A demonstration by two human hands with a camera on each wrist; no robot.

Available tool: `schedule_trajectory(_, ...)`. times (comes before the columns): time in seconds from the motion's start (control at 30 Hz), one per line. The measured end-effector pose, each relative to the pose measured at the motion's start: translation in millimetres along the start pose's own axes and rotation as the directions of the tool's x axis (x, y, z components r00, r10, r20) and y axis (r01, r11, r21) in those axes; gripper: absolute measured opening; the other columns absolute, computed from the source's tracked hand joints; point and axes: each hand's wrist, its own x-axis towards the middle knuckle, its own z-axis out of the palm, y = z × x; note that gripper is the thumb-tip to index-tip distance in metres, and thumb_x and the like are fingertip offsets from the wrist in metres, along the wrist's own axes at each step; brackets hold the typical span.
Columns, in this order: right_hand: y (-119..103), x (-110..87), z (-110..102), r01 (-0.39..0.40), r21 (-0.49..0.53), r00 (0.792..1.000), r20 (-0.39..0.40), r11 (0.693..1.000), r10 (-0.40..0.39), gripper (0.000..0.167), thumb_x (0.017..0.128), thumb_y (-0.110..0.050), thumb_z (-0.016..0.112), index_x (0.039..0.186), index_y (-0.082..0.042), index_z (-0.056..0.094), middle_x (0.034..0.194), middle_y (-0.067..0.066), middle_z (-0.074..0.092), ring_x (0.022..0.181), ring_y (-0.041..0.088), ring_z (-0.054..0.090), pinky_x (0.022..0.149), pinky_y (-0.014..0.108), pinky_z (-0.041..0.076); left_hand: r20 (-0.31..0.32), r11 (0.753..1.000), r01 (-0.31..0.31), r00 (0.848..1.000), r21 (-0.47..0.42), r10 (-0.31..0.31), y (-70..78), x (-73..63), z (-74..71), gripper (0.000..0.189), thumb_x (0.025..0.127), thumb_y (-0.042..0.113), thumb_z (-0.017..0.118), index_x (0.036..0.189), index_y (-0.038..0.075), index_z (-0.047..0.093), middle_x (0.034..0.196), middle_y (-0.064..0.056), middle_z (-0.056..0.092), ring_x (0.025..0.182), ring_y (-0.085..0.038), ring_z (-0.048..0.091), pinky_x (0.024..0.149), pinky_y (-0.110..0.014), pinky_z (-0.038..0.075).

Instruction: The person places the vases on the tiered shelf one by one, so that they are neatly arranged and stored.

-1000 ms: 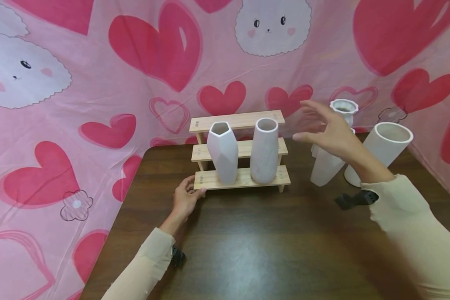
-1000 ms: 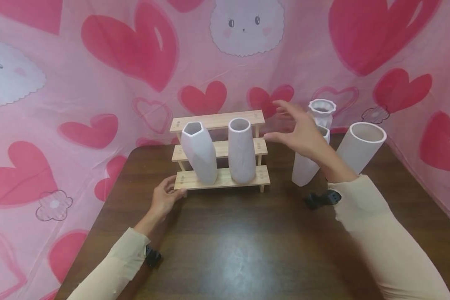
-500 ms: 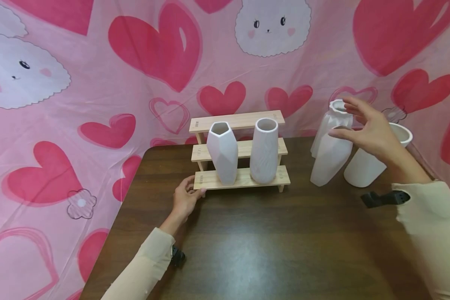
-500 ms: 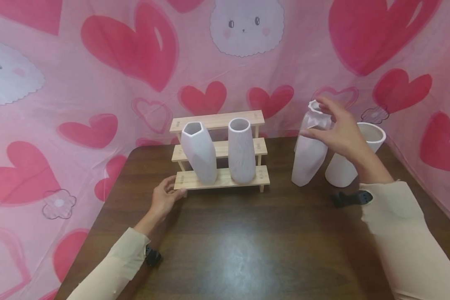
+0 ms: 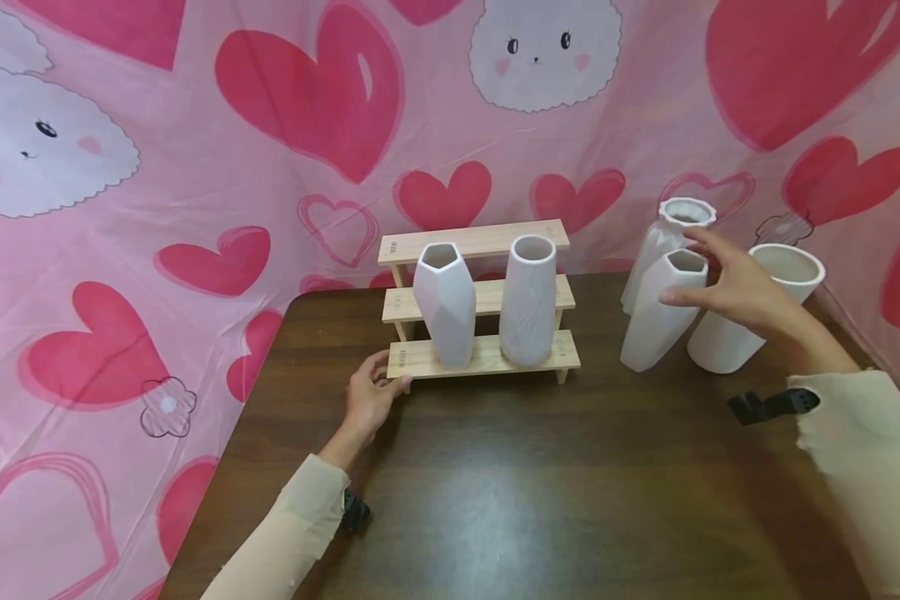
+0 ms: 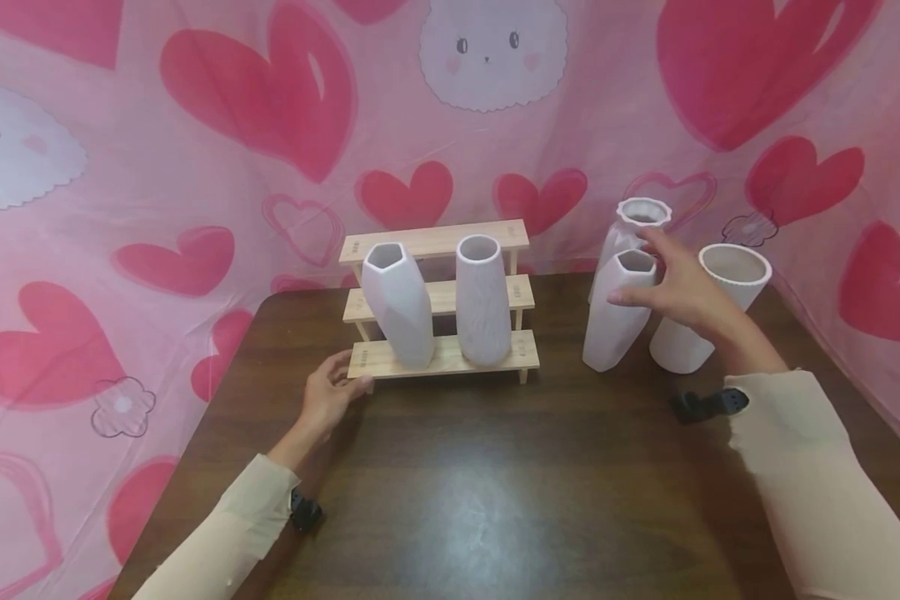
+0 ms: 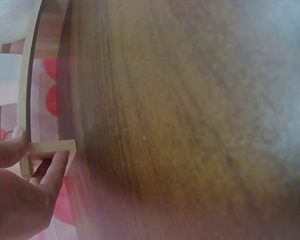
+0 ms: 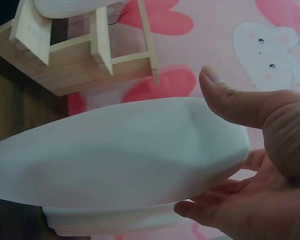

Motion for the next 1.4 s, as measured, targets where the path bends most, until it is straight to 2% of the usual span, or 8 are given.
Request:
schedule_trajectory(0.1, 5.0, -0.3, 4.2, -0.007, -0.032, 1.000, -0.025, 0.999, 0.006, 0.080, 0.082, -0.024, 0.078, 0.147, -0.010, 0.034, 0.133, 0.023, 0.048, 0.107, 0.024, 0.051, 0.075, 0.016, 0.040, 0.000, 1.000, -0.001, 1.000, 0.002, 0.001, 0.0, -0.1, 0.0, 0.054, 0.085, 0.006, 0.073, 0.135, 0.011, 0.051, 0.115, -0.015, 0.066, 0.103, -0.026, 0.064, 0.072, -0.024, 0.051)
schedule_trajectory(0.17, 7.7, -1.2, 6.3, -0.013, -0.047, 0.999, -0.047, 0.999, 0.011, 0.073, 0.082, -0.026, 0.078, 0.142, -0.010, 0.041, 0.123, 0.018, 0.053, 0.094, 0.011, 0.053, 0.069, 0.010, 0.038, 0.000, 1.000, -0.001, 1.000, 0.002, 0.001, -0.1, 0.1, 0.2, 0.054, 0.085, 0.006, 0.073, 0.135, 0.011, 0.051, 0.115, -0.015, 0.066, 0.103, -0.026, 0.064, 0.073, -0.024, 0.051)
schedule_trajectory(0.27, 10.3, -2.2, 8.1, -0.020, -0.050, 0.997, -0.073, 0.999, 0.016, 0.065, 0.081, -0.027, 0.079, 0.137, -0.012, 0.047, 0.114, 0.014, 0.056, 0.084, 0.001, 0.051, 0.068, 0.012, 0.040, 0.000, 1.000, 0.000, 1.000, 0.005, 0.000, -0.3, 0.4, 0.5, 0.055, 0.085, 0.006, 0.073, 0.135, 0.011, 0.051, 0.116, -0.015, 0.066, 0.104, -0.026, 0.064, 0.074, -0.025, 0.052)
schedule_trajectory(0.57, 12.7, -2.8, 7.4, -0.053, -0.045, 0.997, -0.063, 0.998, 0.050, 0.067, 0.084, -0.030, 0.076, 0.140, -0.013, 0.045, 0.122, 0.020, 0.055, 0.084, -0.003, 0.049, 0.067, 0.009, 0.039, -0.007, 1.000, -0.004, 1.000, -0.006, 0.004, -0.4, 0.4, 0.8, 0.055, 0.084, 0.005, 0.073, 0.134, 0.010, 0.051, 0.114, -0.016, 0.066, 0.101, -0.025, 0.065, 0.077, -0.030, 0.053)
schedule_trajectory(0.67, 13.2, -2.6, 7.3, -0.064, -0.038, 0.996, -0.060, 0.997, 0.061, 0.067, 0.084, -0.031, 0.076, 0.141, -0.013, 0.045, 0.122, 0.017, 0.055, 0.085, -0.005, 0.049, 0.067, 0.008, 0.039, -0.008, 1.000, 0.000, 1.000, -0.005, 0.000, -0.3, 0.0, 1.0, 0.055, 0.084, 0.005, 0.073, 0.135, 0.010, 0.051, 0.114, -0.016, 0.066, 0.102, -0.025, 0.065, 0.078, -0.031, 0.053)
schedule_trajectory(0.9, 15.2, -1.2, 6.9, -0.063, -0.033, 0.993, -0.102, 0.997, 0.060, 0.067, 0.080, -0.029, 0.080, 0.137, -0.013, 0.050, 0.097, -0.013, 0.057, 0.081, -0.002, 0.052, 0.065, 0.012, 0.042, -0.013, 1.000, 0.004, 1.000, -0.006, -0.004, -0.5, -0.1, 1.2, 0.055, 0.084, 0.004, 0.074, 0.134, 0.011, 0.052, 0.113, -0.016, 0.067, 0.100, -0.025, 0.065, 0.077, -0.031, 0.053)
schedule_trajectory(1.1, 12.4, -2.2, 6.3, -0.055, -0.060, 0.991, -0.125, 0.997, 0.047, 0.066, 0.078, -0.031, 0.082, 0.134, -0.011, 0.054, 0.099, 0.001, 0.060, 0.077, 0.001, 0.052, 0.062, 0.015, 0.043, -0.016, 1.000, -0.001, 1.000, 0.020, 0.002, 0.0, -0.2, 0.5, 0.055, 0.084, 0.005, 0.074, 0.134, 0.011, 0.052, 0.113, -0.015, 0.067, 0.098, -0.024, 0.065, 0.072, -0.025, 0.051)
schedule_trajectory(1.4, 0.4, -6.8, 3.4, -0.055, -0.063, 0.985, -0.170, 0.997, 0.043, 0.068, 0.075, -0.034, 0.083, 0.132, -0.009, 0.057, 0.083, -0.014, 0.058, 0.075, 0.008, 0.051, 0.060, 0.019, 0.042, -0.008, 1.000, 0.002, 1.000, -0.004, -0.002, -0.1, 0.4, -0.1, 0.055, 0.084, 0.004, 0.073, 0.134, 0.010, 0.052, 0.113, -0.016, 0.067, 0.095, -0.022, 0.066, 0.072, -0.025, 0.052)
